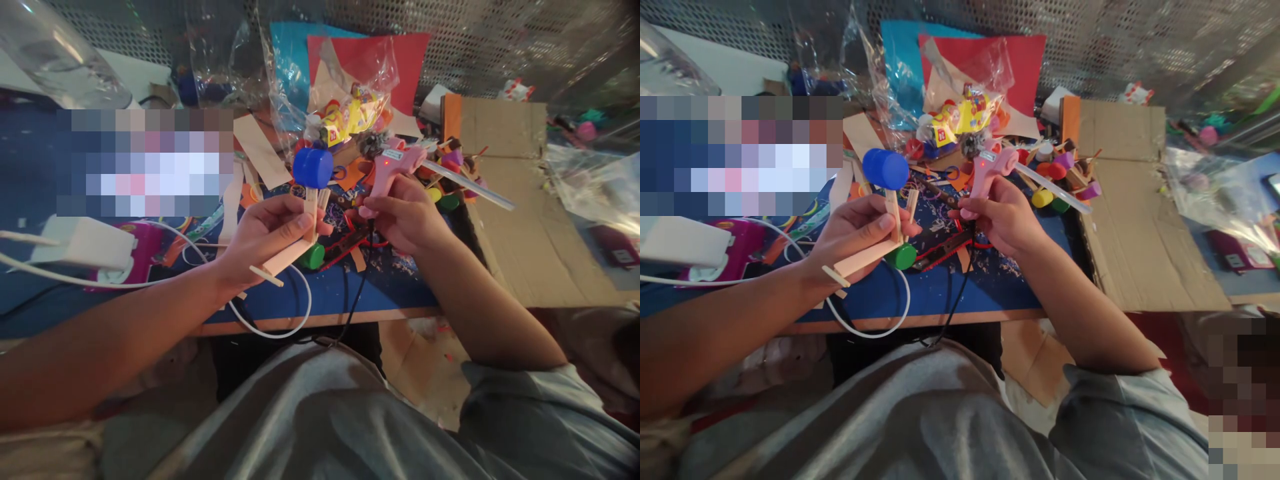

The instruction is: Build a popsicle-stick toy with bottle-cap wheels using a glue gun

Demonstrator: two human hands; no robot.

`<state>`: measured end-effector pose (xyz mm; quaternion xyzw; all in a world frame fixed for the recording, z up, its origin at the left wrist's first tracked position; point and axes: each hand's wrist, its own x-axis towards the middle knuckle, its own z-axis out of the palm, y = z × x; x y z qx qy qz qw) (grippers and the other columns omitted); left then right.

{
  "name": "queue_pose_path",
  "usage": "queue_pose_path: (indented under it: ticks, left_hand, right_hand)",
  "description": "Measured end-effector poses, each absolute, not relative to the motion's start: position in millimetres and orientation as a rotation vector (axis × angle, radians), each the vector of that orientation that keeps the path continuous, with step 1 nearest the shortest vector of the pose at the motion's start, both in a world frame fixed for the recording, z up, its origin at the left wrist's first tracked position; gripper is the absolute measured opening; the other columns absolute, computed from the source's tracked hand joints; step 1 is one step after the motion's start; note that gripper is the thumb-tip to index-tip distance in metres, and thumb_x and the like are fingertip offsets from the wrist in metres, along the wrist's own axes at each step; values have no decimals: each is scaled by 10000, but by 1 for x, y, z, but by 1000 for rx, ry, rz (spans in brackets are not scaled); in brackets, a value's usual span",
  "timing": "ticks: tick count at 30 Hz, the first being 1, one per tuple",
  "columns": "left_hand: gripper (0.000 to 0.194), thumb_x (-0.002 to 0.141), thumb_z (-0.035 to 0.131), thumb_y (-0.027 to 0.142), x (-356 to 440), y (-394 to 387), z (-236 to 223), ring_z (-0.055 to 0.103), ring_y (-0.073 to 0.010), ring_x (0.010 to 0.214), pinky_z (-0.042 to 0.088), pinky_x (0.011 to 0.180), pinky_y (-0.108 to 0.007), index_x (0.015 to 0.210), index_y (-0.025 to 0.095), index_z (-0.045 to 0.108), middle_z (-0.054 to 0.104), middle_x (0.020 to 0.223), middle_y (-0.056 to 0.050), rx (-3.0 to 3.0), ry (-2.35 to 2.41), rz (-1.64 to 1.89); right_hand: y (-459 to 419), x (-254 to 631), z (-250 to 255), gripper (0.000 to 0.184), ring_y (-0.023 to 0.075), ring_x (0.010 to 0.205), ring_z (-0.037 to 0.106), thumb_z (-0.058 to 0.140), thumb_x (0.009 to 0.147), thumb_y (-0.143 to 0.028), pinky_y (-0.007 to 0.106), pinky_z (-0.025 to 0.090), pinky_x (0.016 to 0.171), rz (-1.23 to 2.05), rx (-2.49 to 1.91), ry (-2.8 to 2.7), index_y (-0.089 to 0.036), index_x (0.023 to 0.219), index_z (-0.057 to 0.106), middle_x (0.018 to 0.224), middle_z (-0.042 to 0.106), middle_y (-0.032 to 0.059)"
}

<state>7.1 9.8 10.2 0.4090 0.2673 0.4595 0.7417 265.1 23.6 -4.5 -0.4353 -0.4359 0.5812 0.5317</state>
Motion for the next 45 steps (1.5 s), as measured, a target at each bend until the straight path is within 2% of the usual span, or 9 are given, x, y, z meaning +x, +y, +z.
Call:
queue_pose_path:
  ticks: [2,4,8,17,26,33,38,42,45]
  left_hand:
    - [339,765,1087,339,6,9,10,871,-137,847,660,732,-157,847,173,803,871,917,-12,909,577,986]
    - [329,787,1074,366,6,8,11,874,-151,866,673,775,-176,861,175,817,873,896,-27,946,574,942]
    - [276,844,1038,378,7,6,12,882,-157,899,697,849,-203,904,187,848,888,916,-38,991,521,851]
    - [255,845,1037,340,13,7,8,900,-164,908,704,838,-183,904,189,839,895,927,-19,980,506,841]
    - [351,796,1066,392,14,9,9,884,-177,877,674,749,-203,871,177,798,885,930,-35,983,647,961]
    - [449,727,1091,431,16,14,2,844,-179,800,659,725,-240,930,155,800,870,860,-69,877,790,990]
    - [509,646,1119,473,18,14,4,796,-161,705,633,669,-247,889,158,801,872,858,-72,913,839,949]
    - [542,578,1142,477,20,14,5,776,-154,689,616,659,-233,842,153,797,836,777,-42,977,862,943]
    - [542,549,1156,440,20,14,0,792,-166,718,631,691,-240,841,154,800,836,786,-32,1003,845,935]
  right_hand:
    - [21,261,-4,483,135,772,711,991,708,-303,414,753,860,1434,-1003,-1007,-264,1085,690,915,709,-58]
    - [17,253,-3,429,154,845,748,1010,732,-396,380,745,831,1496,-956,-1008,-251,985,695,965,739,-28]
    - [5,235,0,457,138,776,727,1043,754,-498,299,689,738,1521,-880,-1118,-245,837,672,889,764,-14]
    - [-2,227,-6,528,240,836,790,1074,721,-526,480,735,844,1482,-867,-1216,-306,1041,716,904,792,-18]
    - [3,232,6,439,205,831,794,1068,715,-542,395,726,845,1333,-886,-1034,-267,916,790,903,788,-4]
    - [9,237,3,498,113,626,660,1092,654,-550,302,679,675,1248,-911,-1010,-273,909,766,828,727,-51]
    - [9,234,2,664,92,568,587,1131,563,-543,268,624,581,1218,-937,-980,-296,975,673,832,723,-79]
    - [7,233,0,656,161,724,732,1109,599,-596,293,653,653,1030,-947,-1045,-298,970,658,819,714,-60]
    - [4,238,-3,650,198,805,783,1080,653,-627,353,695,761,872,-984,-1126,-318,1061,680,869,736,-44]
